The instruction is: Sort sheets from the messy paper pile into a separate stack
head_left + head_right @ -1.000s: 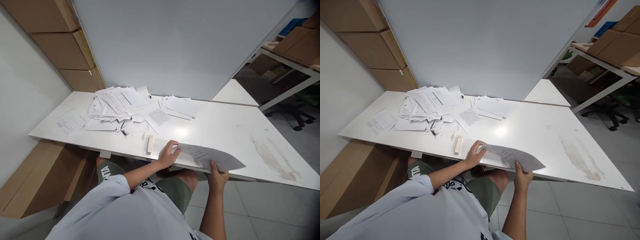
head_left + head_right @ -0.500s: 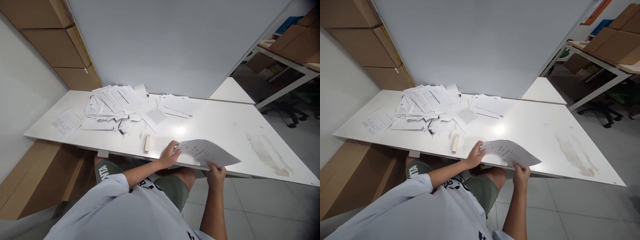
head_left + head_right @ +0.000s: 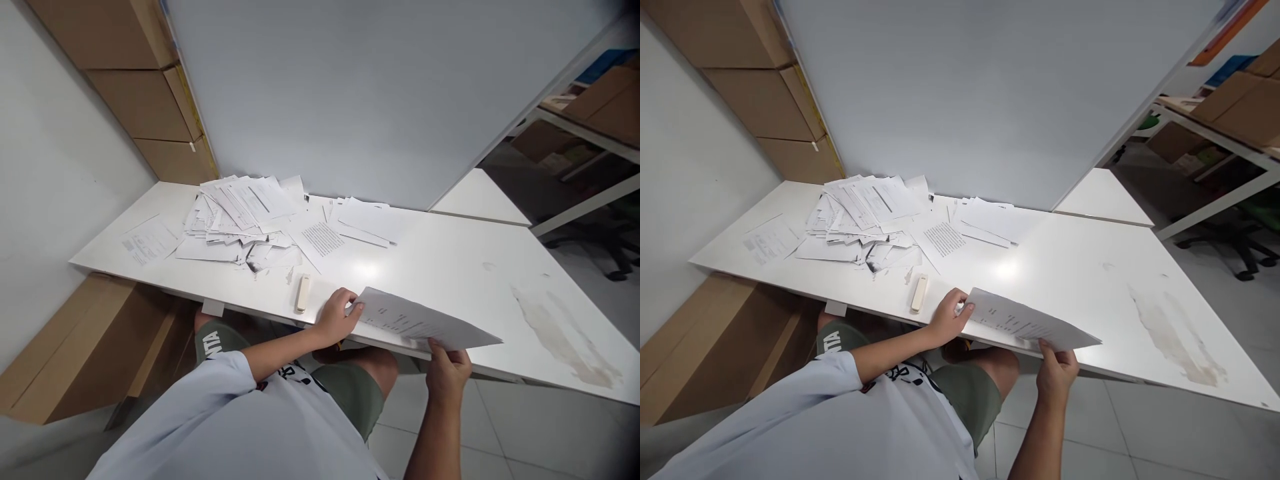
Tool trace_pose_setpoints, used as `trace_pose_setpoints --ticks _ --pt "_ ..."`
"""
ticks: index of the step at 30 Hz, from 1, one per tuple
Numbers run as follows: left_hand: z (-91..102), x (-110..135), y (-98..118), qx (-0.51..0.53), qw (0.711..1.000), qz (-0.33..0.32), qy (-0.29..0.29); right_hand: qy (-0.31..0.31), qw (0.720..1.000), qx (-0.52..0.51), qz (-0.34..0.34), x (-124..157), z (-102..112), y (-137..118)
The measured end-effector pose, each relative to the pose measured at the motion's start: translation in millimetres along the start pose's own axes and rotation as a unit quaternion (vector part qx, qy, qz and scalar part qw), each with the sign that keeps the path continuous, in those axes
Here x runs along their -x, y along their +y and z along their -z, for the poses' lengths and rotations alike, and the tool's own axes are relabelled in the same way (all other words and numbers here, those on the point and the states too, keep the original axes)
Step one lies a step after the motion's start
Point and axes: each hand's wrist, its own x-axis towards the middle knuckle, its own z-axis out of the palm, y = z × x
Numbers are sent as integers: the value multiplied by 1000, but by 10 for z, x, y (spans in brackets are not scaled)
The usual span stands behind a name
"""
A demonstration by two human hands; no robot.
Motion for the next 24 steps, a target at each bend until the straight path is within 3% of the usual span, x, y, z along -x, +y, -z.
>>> trace_pose_setpoints --ticks 3,5,7,9,11,13,15,18,21,22,24 --pt "118 -56 96 34 999 34 25 10 1000 3 -1 -7 17 32" --pt "349 -260 116 8 1000 -1 26 13 1000 3 2 3 27 25" --pt "695 -594 53 -97 993 -64 -34 8 1000 20 8 28 43 -8" --pt "1074 -973 -101 -253 953 -112 -124 -2 999 52 10 64 74 -60" --pt "1387 -1292 -303 -376 908 -92 -160 -26 995 96 0 103 121 -114" --pt "1576 -1491 -486 -438 872 -85 -199 -73 987 139 -23 144 177 -154" --pt "1646 -1577 -606 -464 851 -106 -222 -122 978 162 -57 188 233 -173" --pt "1639 -1611 -649 -473 847 -140 -196 -162 968 145 -122 272 301 -177" --pt "1680 -1662 -551 -477 853 -146 -152 -197 955 112 -192 379 341 -186" --pt "1732 -1693 -493 -475 860 -143 -122 -211 949 104 -210 418 348 -193" --pt "1905 -1770 -357 -443 888 -121 -2 -234 939 98 -232 499 350 -214"
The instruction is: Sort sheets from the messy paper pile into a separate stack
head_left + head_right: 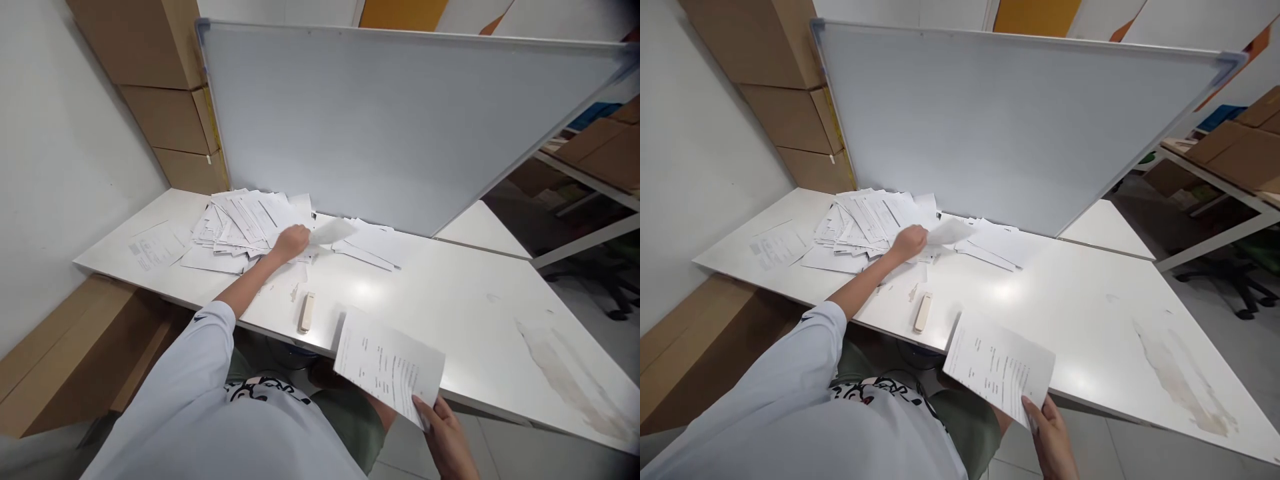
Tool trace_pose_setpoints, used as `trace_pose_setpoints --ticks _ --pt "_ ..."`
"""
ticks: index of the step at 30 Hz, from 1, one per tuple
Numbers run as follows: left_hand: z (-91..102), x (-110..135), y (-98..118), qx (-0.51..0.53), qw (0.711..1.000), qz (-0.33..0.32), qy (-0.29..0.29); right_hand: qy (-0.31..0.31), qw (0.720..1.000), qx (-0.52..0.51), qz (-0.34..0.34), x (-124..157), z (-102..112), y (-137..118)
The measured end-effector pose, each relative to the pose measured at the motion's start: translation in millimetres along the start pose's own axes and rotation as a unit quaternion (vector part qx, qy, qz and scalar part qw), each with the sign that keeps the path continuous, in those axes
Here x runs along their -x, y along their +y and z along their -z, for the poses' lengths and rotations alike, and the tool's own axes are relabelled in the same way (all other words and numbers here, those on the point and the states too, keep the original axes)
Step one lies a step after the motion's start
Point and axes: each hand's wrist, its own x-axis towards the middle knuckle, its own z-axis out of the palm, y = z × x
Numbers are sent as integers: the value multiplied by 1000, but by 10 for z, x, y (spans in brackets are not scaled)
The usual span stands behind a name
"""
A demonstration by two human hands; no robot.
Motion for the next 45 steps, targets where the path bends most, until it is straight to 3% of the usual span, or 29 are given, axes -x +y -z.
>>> trace_pose_setpoints --ticks 2,4,6,7,10,12,14,16,18,19,21,23,25,29,35,45 --pt "247 -83 -141 57 980 135 134 -32 999 4 -12 66 -54 4" --pt "474 -141 -337 130 930 275 207 -73 997 12 -26 116 -122 1" --pt "627 -153 -552 211 881 377 195 -115 992 25 -38 140 -193 -1" --pt "671 -136 -651 225 870 401 179 -131 990 31 -40 142 -225 0" --pt "720 -5 -850 236 857 441 128 -151 987 41 -38 130 -297 12" --pt "728 125 -855 206 863 448 110 -141 988 38 -40 126 -337 21" --pt "720 266 -726 120 893 420 106 -130 990 35 -45 137 -383 22" --pt "665 414 -453 35 928 361 91 -120 991 33 -51 158 -437 14" --pt "537 578 -63 31 954 298 30 -113 991 29 -57 186 -499 -3" --pt "445 663 154 54 966 248 -42 -110 992 26 -60 202 -532 -13" --pt "219 823 567 111 976 115 -146 -104 993 15 -62 240 -600 -31" --pt "-22 938 885 140 970 -16 -199 -101 993 2 -62 286 -669 -39" --pt "-224 987 1067 134 963 -67 -223 -103 993 -9 -60 340 -730 -33" --pt "-402 945 1129 106 963 -47 -244 -97 994 -21 -55 439 -798 6" --pt "-413 894 1099 120 965 -37 -230 -94 995 -5 -37 470 -792 40" --pt "-528 978 1085 163 968 -41 -187 -103 992 16 -73 428 -764 10"
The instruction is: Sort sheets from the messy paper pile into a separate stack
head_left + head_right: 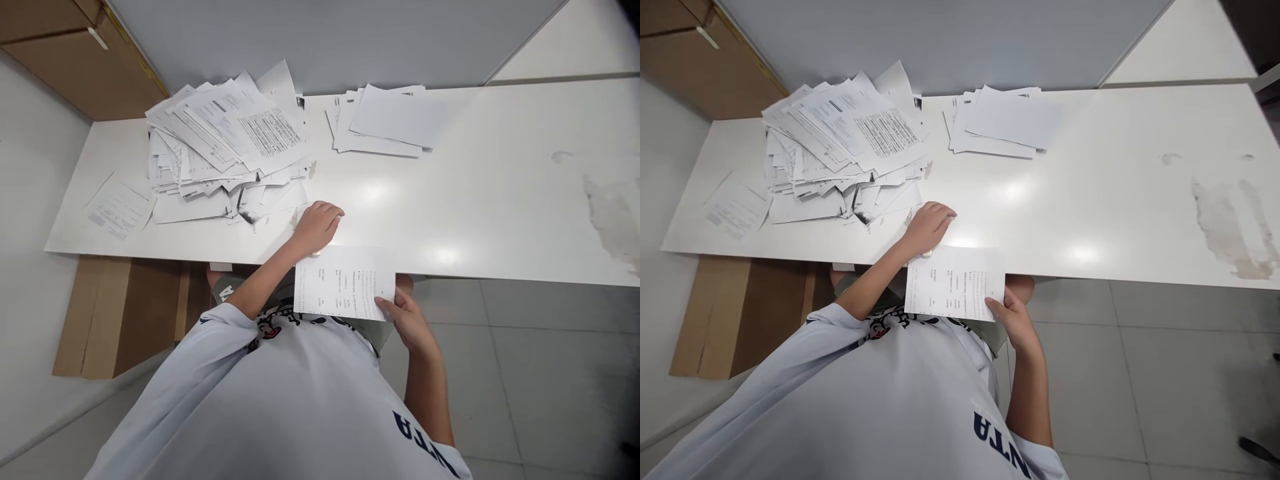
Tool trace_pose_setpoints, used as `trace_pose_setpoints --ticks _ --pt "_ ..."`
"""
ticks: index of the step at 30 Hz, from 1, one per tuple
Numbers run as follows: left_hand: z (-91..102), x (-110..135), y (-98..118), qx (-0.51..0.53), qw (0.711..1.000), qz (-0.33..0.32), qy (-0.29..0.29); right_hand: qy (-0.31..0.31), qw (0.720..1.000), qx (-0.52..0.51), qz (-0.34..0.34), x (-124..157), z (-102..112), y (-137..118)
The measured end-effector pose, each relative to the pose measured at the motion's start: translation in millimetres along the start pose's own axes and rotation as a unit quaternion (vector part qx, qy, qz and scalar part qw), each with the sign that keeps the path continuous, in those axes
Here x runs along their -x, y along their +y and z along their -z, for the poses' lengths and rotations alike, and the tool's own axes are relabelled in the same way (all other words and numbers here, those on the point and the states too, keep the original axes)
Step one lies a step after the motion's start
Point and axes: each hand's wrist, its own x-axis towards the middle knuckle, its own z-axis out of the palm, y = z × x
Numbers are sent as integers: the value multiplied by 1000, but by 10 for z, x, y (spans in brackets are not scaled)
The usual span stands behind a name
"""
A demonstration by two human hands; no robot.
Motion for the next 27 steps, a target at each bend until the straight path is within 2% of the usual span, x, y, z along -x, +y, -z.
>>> trace_pose_setpoints --ticks 6,9,13,16,19,21,23,25,27 --pt "0 -4 38 -68 998 -2 -14 -7 1000 18 -17 -59 16 -5" --pt "95 -30 20 -64 997 -8 -39 8 999 36 15 -89 -54 -76" --pt "179 -64 -64 -36 998 2 -55 -33 995 74 60 -144 -84 -292" --pt "194 -67 -107 -19 999 3 -50 -24 987 125 94 -128 131 -471" --pt "213 -13 -102 -4 999 7 -48 44 985 129 109 -155 556 -648" --pt "221 34 -87 10 999 8 -49 109 981 89 131 -313 832 -799" --pt "219 75 -73 20 999 12 -47 160 972 36 169 -615 991 -994" --pt "205 108 -63 20 999 20 -41 170 968 15 186 -1030 997 -1222" --pt "191 150 -51 16 999 23 -35 182 962 48 199 -1497 875 -1461"
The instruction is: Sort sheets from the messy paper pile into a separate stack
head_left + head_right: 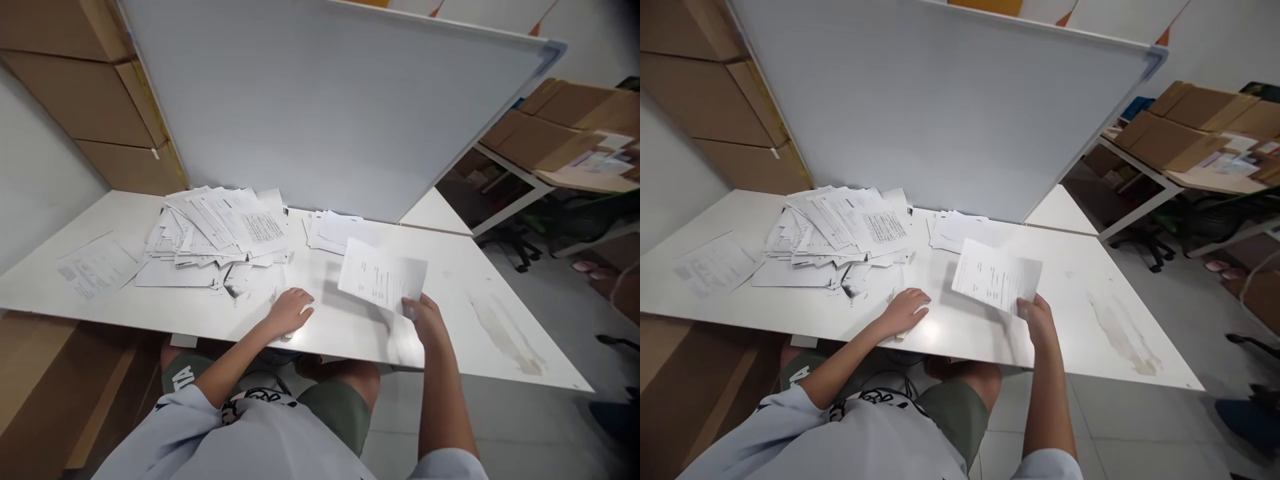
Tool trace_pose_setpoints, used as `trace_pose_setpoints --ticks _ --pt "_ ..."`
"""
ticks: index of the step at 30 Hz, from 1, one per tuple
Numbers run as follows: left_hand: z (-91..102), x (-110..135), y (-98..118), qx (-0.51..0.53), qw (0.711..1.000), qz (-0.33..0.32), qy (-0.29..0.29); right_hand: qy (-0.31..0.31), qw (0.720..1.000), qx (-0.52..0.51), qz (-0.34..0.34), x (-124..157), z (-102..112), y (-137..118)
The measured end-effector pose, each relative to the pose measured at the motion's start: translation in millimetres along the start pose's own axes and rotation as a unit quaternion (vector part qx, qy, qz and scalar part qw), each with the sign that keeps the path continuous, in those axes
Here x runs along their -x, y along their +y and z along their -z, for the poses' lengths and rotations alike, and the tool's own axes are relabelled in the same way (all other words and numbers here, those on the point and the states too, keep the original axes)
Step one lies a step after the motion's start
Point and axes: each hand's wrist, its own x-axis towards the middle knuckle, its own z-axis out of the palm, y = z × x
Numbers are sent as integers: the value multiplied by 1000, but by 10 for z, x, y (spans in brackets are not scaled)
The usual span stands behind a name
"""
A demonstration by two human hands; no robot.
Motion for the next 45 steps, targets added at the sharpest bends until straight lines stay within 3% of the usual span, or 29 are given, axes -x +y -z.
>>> trace_pose_setpoints --ticks 5,10,13,16,20,24,29,33,35,37,41,45 --pt "1 248 59 -5 1000 -7 -3 83 986 138 52 -893 -833 -169" --pt "121 516 20 32 999 -3 33 132 959 226 109 -1189 -1357 -255" --pt "351 504 -213 7 997 5 78 191 931 277 141 -1123 -1427 -182" --pt "703 332 -643 -71 987 40 137 248 909 297 154 -947 -1307 -3" --pt "1101 -6 -1264 -206 948 166 177 259 920 251 152 -577 -1026 287" --pt "1166 -217 -1508 -248 936 188 162 216 936 238 144 -161 -864 429" --pt "1038 -199 -1371 -250 940 170 155 58 928 308 202 90 -955 332" --pt "946 -111 -1179 -242 940 163 180 -78 910 324 249 194 -1296 211" --pt "868 -78 -1073 -230 943 153 186 -154 911 288 252 291 -1570 144" --pt "765 -58 -973 -216 947 145 187 -213 895 287 266 409 -1876 71" --pt "524 -34 -837 -171 970 45 164 -168 845 408 304 605 -2327 -27" --pt "321 -19 -766 -161 977 -89 112 -163 815 446 330 655 -2375 -25"
